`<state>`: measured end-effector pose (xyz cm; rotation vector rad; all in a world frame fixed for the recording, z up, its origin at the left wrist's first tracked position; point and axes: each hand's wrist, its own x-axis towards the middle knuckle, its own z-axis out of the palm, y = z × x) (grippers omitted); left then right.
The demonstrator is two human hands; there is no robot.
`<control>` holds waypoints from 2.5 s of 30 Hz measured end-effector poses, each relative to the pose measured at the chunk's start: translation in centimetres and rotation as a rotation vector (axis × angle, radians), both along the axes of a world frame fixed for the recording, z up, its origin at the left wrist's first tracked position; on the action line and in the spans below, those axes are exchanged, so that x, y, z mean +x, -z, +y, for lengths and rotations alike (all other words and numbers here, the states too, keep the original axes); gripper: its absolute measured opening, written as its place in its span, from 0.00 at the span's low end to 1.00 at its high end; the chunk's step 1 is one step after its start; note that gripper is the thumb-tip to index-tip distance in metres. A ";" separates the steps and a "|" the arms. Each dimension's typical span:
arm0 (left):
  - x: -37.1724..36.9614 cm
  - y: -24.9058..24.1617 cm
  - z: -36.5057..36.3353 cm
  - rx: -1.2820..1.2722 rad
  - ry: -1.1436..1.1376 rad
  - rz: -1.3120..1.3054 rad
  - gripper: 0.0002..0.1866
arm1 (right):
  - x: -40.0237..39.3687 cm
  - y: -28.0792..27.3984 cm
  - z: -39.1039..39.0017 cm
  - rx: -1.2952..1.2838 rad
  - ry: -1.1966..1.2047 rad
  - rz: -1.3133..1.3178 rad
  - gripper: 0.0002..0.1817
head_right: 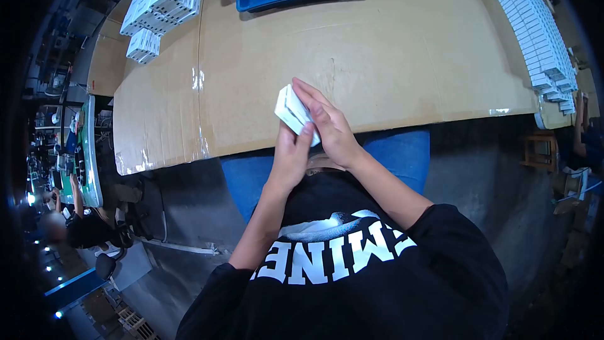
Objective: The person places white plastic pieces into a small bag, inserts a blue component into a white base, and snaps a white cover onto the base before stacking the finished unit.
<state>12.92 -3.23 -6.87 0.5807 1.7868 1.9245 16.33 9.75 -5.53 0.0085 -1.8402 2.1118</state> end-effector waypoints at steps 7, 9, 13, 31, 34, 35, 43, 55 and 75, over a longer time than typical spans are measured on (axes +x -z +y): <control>-1.1 -0.3 -0.7 0.009 -0.172 -0.283 0.42 | 0.6 -0.2 1.2 0.486 -0.125 0.025 0.36; -1.3 1.3 -0.7 0.029 -0.166 -0.324 0.43 | 0.4 0.9 1.2 0.576 -0.089 0.017 0.34; -0.9 0.3 -0.1 0.047 -0.223 -0.343 0.35 | 0.2 1.8 1.1 0.734 0.021 0.152 0.31; -0.8 -1.0 0.6 -0.032 -0.276 -0.309 0.26 | 0.6 3.7 0.4 0.882 0.106 0.242 0.25; -0.6 -0.9 0.5 -0.015 -0.273 -0.370 0.25 | 0.9 3.7 0.1 0.884 0.114 0.235 0.24; -0.7 -1.1 0.4 -0.012 -0.280 -0.399 0.25 | 0.9 3.7 0.2 0.885 0.114 0.236 0.24; -2.0 0.7 -1.2 0.002 -0.233 -0.369 0.30 | 0.8 2.3 -0.2 0.737 0.036 0.098 0.24; -3.2 -1.9 -2.1 -0.187 -0.029 0.445 0.60 | 0.0 -2.4 1.3 -0.157 -0.227 -0.493 0.28; -0.7 -3.1 0.9 0.266 -0.270 -0.005 0.44 | 1.0 -1.2 -3.2 0.119 0.095 0.040 0.28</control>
